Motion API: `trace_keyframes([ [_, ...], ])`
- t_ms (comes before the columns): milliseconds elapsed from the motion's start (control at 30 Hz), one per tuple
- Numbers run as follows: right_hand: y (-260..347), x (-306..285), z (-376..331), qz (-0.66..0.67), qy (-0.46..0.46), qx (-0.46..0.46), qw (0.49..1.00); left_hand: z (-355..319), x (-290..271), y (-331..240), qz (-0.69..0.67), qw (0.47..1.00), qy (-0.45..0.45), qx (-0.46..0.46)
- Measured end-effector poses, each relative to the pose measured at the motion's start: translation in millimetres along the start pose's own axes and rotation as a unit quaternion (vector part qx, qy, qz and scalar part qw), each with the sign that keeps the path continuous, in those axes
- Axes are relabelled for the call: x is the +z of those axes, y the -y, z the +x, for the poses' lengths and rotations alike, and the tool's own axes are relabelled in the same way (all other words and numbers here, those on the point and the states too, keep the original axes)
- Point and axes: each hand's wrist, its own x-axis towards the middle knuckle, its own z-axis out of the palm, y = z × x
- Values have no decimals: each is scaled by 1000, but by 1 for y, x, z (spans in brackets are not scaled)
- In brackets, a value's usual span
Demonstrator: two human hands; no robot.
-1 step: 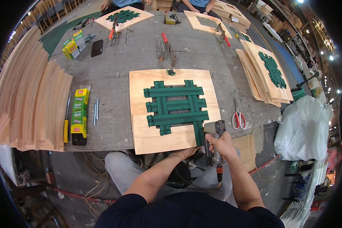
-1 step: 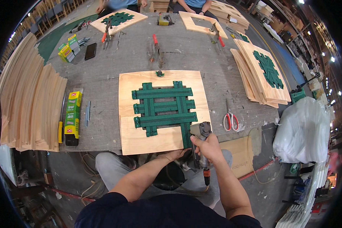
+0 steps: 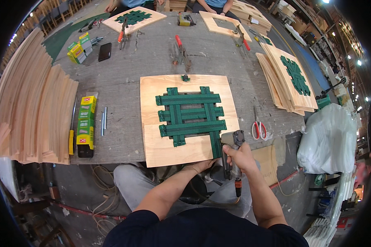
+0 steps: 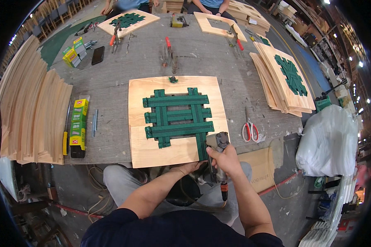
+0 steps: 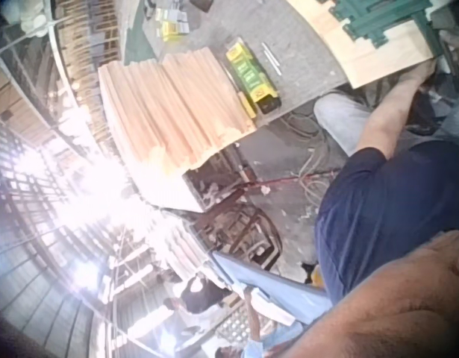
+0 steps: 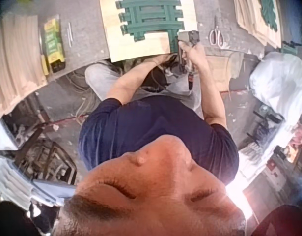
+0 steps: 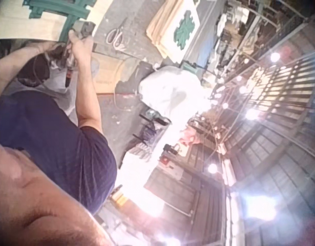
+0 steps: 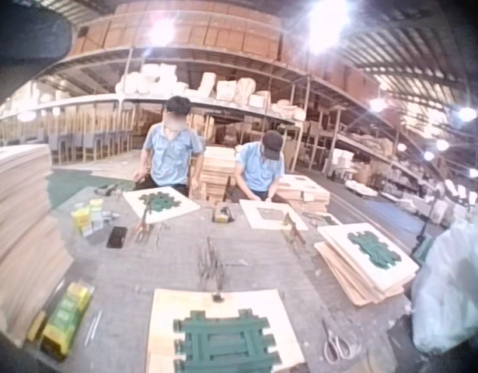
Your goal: The person weaves green plastic strips into a grid pattern on a wooden board. They use a staple gun to secure the strips at intersections and trim excess material with scissors. The process involves repetitive weaving and stapling to create a finished mat.
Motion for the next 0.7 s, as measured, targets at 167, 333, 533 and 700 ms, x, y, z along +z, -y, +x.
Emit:
trace_keyframes([
  [167,4,7,-4,-9,-19,-8,1000,2,-1,2,25,998,50,-4],
  [333,8,6,-5,-23,-27,15,999,1,4,2,0,1000,-25,13],
  [533,7,21,-10,-1,-28,11,1000,1,0,-3,-51,998,11,-19],
  [700,5,29,-7,17,2,-2,1000,0,-4,-3,-51,998,-42,-2],
])
